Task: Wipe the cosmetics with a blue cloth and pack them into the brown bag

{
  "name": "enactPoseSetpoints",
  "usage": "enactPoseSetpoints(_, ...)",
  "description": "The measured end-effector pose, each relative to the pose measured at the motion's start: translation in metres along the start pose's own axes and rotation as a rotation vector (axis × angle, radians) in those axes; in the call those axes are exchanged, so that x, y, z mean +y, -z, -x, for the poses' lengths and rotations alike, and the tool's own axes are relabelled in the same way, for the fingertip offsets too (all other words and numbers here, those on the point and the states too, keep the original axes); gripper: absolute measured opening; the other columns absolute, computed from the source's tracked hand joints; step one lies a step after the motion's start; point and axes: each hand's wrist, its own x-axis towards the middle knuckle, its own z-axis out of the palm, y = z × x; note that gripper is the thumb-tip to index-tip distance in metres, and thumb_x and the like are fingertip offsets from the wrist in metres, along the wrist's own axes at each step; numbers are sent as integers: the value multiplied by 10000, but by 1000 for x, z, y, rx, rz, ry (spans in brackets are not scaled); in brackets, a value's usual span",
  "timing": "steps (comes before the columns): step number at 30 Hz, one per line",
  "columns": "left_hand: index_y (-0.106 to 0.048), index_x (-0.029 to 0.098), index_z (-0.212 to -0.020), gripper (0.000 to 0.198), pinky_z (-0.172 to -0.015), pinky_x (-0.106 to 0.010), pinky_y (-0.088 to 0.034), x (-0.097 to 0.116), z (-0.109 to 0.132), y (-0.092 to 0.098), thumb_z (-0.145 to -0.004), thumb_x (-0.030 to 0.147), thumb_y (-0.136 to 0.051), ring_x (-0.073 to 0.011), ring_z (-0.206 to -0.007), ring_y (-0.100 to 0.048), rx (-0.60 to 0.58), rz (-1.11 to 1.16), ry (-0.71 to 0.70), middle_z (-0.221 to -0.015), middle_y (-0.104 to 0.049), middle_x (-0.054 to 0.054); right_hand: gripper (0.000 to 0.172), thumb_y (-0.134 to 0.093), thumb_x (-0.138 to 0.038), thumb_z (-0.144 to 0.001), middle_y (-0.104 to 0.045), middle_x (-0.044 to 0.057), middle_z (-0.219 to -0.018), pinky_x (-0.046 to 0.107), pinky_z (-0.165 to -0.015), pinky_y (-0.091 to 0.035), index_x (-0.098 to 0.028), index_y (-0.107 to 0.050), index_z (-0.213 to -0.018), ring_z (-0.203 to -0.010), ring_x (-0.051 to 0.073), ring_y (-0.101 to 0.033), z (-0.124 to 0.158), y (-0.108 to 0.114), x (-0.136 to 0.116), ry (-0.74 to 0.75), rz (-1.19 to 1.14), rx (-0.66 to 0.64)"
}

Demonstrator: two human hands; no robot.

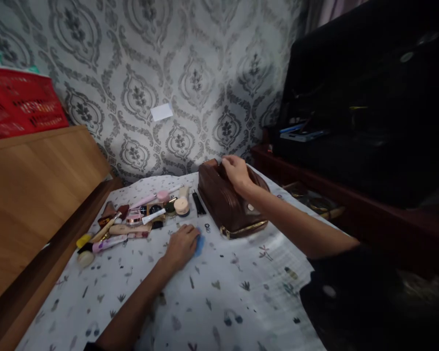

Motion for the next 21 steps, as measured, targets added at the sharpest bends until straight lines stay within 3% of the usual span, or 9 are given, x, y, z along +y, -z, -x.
enactPoseSetpoints(3, -630, 213, -1105, 246, -872, -352, -501, -7, 20, -1, -922, 155, -476, -220, -1012, -571, 28, 19, -91, -1090, -655, -67, 223, -488, -270, -960, -669, 77, -1019, 384, -897, -503, -163, -648, -1073, -965, 212, -629, 45, 8, -25, 304, -9, -10)
enactPoseSetpoints(5, -614, 202, -1143, 241, -892, -361, -494, -8, 26, -2, -945, 202, -478, -225, -1036, -558, 78, 46, -139, -1133, -644, -77, 208, -464, -225, -966, -663, 88, -1057, 386, -928, -490, -176, -635, -1073, -1020, 211, -615, 88, 5, -31, 501, -22, -118)
enactPoseSetpoints(7, -615, 190, -1134, 228, -896, -380, -493, -9, 27, -4, -950, 230, -486, -236, -1032, -550, 111, 45, -143, -1133, -638, -85, 230, -436, -178, -969, -668, 87, -1062, 378, -923, -502, -200, -631, -1089, -1028, 201, -614, 129, -6, -22, 569, 4, -299)
enactPoseSetpoints(10, -628, 172, -1066, 185, -891, -399, -498, -11, 26, -7, -931, 212, -510, -245, -992, -548, 109, 32, -112, -1070, -639, -91, 274, -430, -204, -960, -643, 123, -1183, 443, -981, -493, -203, -614, -1163, -1137, 238, -589, 170, -30, 10, 437, 101, -494)
enactPoseSetpoints(15, -621, 170, -1034, 211, -929, -375, -489, -14, 25, -5, -881, 93, -499, -226, -991, -549, 79, 101, -105, -1026, -631, -78, 320, -388, -266, -974, -611, 149, -1245, 487, -1060, -435, -183, -598, -1202, -1214, 258, -553, 184, -52, 50, 225, 151, -496)
enactPoseSetpoints(21, -615, 191, -896, 257, -860, -347, -480, -5, 29, -1, -819, 5, -455, -219, -936, -550, 103, 81, -9, -920, -618, -60, 309, -391, -235, -957, -644, 131, -1163, 473, -1029, -455, -186, -604, -1175, -1142, 254, -584, 184, -49, 52, 178, 152, -448)
